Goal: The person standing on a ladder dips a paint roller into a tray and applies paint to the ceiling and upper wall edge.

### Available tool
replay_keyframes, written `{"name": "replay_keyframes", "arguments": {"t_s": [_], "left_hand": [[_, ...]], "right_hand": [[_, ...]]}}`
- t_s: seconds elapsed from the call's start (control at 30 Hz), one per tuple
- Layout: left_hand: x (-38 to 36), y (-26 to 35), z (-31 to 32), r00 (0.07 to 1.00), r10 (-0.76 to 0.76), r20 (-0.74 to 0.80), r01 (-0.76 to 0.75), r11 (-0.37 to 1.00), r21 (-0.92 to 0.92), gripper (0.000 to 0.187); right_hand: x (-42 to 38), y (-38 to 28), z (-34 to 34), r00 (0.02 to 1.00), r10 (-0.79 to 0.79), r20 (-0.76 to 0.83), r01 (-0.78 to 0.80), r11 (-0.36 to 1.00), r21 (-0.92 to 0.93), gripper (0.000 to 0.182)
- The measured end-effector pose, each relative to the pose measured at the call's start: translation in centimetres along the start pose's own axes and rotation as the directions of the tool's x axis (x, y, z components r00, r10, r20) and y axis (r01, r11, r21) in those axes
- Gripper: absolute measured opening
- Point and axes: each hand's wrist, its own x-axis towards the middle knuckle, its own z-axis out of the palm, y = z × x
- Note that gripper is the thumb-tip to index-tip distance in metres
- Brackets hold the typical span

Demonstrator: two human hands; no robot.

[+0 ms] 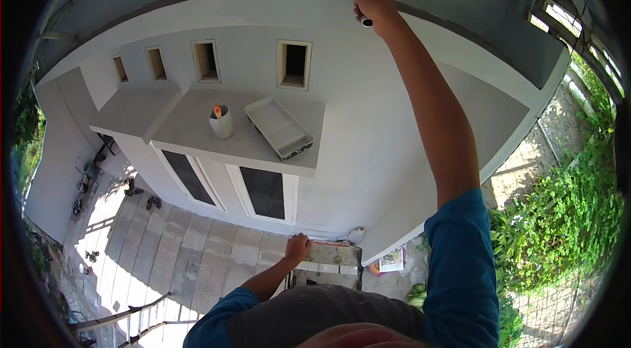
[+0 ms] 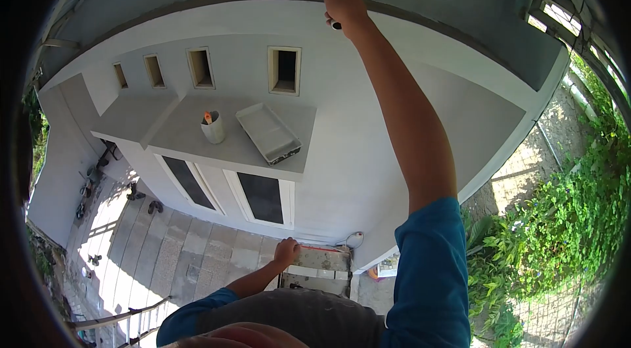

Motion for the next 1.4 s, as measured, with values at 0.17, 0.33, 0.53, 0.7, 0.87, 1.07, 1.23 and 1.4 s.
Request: {"name": "replay_keyframes", "arguments": {"t_s": [0.17, 0.33, 0.53, 0.7, 0.87, 1.07, 1.23, 1.4], "left_hand": [[0.1, 0.1, -0.1, 0.999, -0.029, 0.041, 0.029, 1.0, -0.004, 0.023], [0.0, 0.1, 0.0, 0.999, -0.036, 0.034, 0.036, 0.999, 0.0, 0.026], [-0.1, -0.3, 0.5, 0.999, -0.05, 0.022, 0.05, 0.998, -0.023, 0.028], [-0.1, -0.1, 0.4, 0.997, -0.059, 0.041, 0.061, 0.997, -0.039, 0.028], [0.1, 0.4, -0.1, 0.988, -0.091, 0.127, 0.09, 0.996, 0.018, 0.028], [10.1, 10.1, -12.4, 0.955, 0.282, 0.087, -0.244, 0.92, -0.305, 0.025], [22.3, 25.7, -32.8, 0.713, 0.614, -0.339, -0.697, 0.676, -0.24, 0.024], [33.9, 35.4, -46.4, 0.49, 0.566, -0.663, -0.816, 0.565, -0.12, 0.026]], "right_hand": [[3.8, -2.0, 0.4, 1.0, 0.021, 0.006, -0.021, 0.999, -0.042, 0.005], [12.5, -3.4, -0.9, 0.984, -0.106, 0.146, 0.176, 0.74, -0.649, 0.017], [16.8, -4.2, -3.5, 0.992, 0.08, 0.093, 0.0, 0.761, -0.648, 0.012], [6.8, -6.0, -7.7, 0.978, 0.172, 0.117, -0.01, 0.601, -0.799, 0.007], [2.5, -4.5, -9.9, 0.969, 0.131, 0.211, 0.036, 0.767, -0.64, 0.007], [0.9, -4.0, -8.1, 0.967, 0.237, 0.092, -0.229, 0.97, -0.086, 0.007], [2.3, -2.4, -5.1, 0.973, 0.146, 0.178, -0.173, 0.973, 0.149, 0.007], [5.7, -2.4, -2.5, 0.989, 0.066, 0.135, -0.087, 0.984, 0.155, 0.008]]}}
